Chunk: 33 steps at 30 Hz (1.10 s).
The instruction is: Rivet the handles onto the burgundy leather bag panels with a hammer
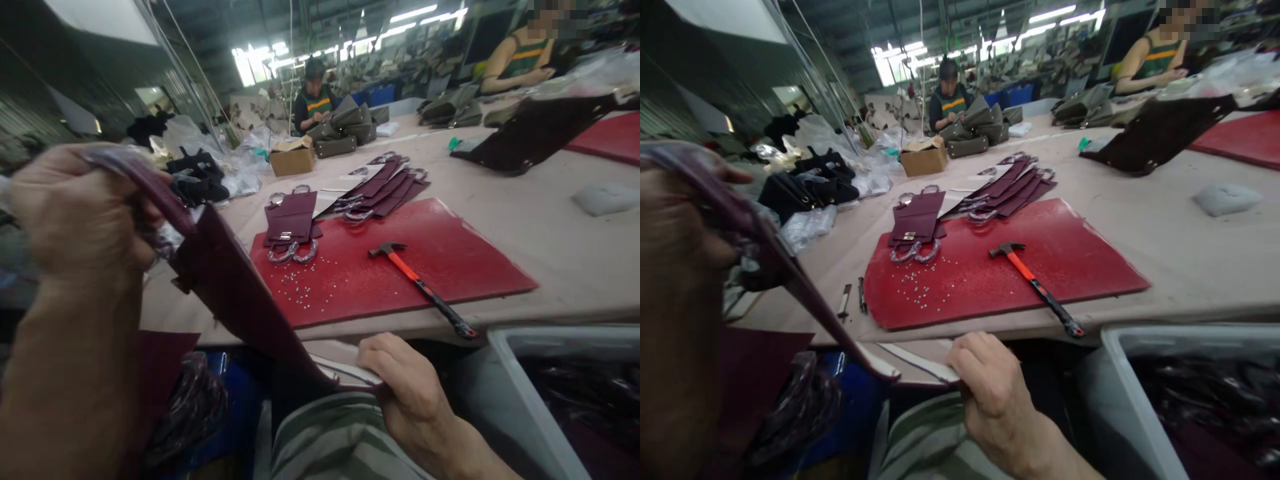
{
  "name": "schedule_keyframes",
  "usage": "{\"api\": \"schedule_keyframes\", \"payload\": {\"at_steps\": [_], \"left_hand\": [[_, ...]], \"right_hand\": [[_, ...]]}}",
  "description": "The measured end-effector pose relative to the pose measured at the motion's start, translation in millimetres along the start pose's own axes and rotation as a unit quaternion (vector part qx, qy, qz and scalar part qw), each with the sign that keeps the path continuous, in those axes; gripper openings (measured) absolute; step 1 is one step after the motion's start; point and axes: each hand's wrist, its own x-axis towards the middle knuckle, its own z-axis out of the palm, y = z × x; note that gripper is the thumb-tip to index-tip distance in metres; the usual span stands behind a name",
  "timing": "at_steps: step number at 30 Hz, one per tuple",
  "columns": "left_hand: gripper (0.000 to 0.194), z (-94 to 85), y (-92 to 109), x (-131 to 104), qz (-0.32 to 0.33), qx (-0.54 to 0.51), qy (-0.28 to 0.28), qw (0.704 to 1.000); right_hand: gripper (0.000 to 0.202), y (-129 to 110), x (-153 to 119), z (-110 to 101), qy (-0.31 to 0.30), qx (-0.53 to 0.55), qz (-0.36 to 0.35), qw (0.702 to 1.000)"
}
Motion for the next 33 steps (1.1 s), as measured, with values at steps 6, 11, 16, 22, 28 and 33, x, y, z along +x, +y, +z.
{"api": "schedule_keyframes", "payload": {"at_steps": [6,11,16,22,28,33], "left_hand": [[0.008,70.9,-17.2,12.5,0.03,-0.107,-0.098,0.989],[0.013,86.1,-31.8,-54.4,-0.04,-0.091,-0.23,0.968],[0.011,115.5,-76.5,-113.8,-0.143,-0.056,-0.296,0.943],[0.014,161.1,-136.9,-143.5,-0.294,-0.046,-0.33,0.896],[0.012,188.8,-168.9,-157.0,-0.405,0.008,-0.334,0.851],[0.014,198.4,-190.1,-164.5,-0.411,0.018,-0.349,0.842]], "right_hand": [[0.021,49.3,-24.4,20.3,0.031,0.009,0.098,0.995],[0.019,116.0,-50.3,51.5,0.0,-0.082,0.309,0.948],[0.028,124.4,-65.5,63.5,0.005,-0.148,0.34,0.929],[0.054,110.5,-40.5,47.8,0.072,-0.257,0.218,0.939],[0.055,108.5,11.6,41.7,-0.089,-0.29,0.102,0.947],[0.071,138.0,20.3,55.6,-0.217,-0.286,0.146,0.922]]}}
